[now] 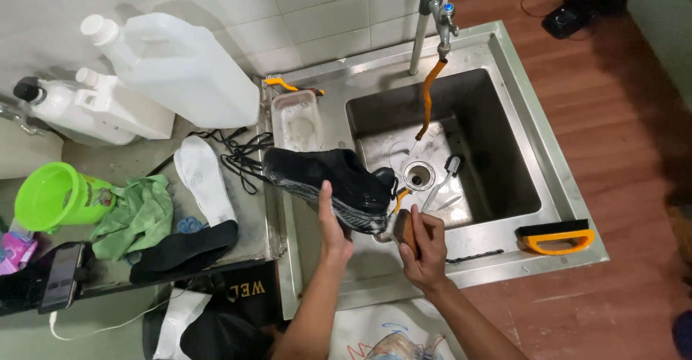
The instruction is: The person scrubs a black shoe with a sponge and a brush over a stainless steel sink, rinses it with water, and continues scrubbing. A second person briefly hands over a white shoe near the end.
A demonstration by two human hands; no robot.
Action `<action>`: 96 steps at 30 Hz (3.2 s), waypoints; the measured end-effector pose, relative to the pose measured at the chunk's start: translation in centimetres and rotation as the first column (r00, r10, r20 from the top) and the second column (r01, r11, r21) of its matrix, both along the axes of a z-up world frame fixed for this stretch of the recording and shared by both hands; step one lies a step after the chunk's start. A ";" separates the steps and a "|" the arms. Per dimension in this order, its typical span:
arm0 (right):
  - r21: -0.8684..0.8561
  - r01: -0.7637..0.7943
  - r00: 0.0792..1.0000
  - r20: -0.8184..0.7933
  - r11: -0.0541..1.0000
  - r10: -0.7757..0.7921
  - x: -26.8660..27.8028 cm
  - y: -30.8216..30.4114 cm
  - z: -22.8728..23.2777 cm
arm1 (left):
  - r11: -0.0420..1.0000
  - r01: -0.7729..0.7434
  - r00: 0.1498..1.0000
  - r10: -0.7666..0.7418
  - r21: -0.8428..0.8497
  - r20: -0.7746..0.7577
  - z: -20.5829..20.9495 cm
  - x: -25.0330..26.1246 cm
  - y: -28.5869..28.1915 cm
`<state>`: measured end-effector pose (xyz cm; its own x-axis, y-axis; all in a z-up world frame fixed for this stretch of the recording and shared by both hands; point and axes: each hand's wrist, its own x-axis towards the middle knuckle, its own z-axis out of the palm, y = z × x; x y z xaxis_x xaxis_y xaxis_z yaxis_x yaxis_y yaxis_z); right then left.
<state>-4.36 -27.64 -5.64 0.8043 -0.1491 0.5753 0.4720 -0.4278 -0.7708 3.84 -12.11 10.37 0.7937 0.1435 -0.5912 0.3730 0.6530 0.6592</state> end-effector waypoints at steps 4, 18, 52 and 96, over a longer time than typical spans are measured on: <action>-0.192 0.121 0.973 0.217 0.974 -0.078 -0.3 -0.3 2.1 | 0.963 0.077 0.997 -0.077 0.259 -0.012 -1.1 0.8 -2.2; -0.291 0.199 0.885 0.463 0.936 -0.044 0.2 -0.8 1.4 | 0.962 0.082 0.996 -0.070 0.262 -0.055 -1.4 -1.1 -2.6; 0.009 -0.153 0.971 0.185 0.988 0.149 2.1 4.4 0.6 | 0.660 -0.153 0.984 0.036 -0.736 -0.172 -12.0 -4.0 5.2; 0.217 -0.264 0.934 -0.187 0.940 0.305 -1.5 18.2 -0.7 | 0.946 -0.319 0.942 0.323 0.057 -0.093 -4.5 -9.8 10.5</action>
<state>-5.87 -9.40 -6.39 0.9295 0.0170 0.3684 0.3670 -0.1398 -0.9196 -5.98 -1.65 5.88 0.6387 0.4062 -0.6535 0.2130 0.7228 0.6574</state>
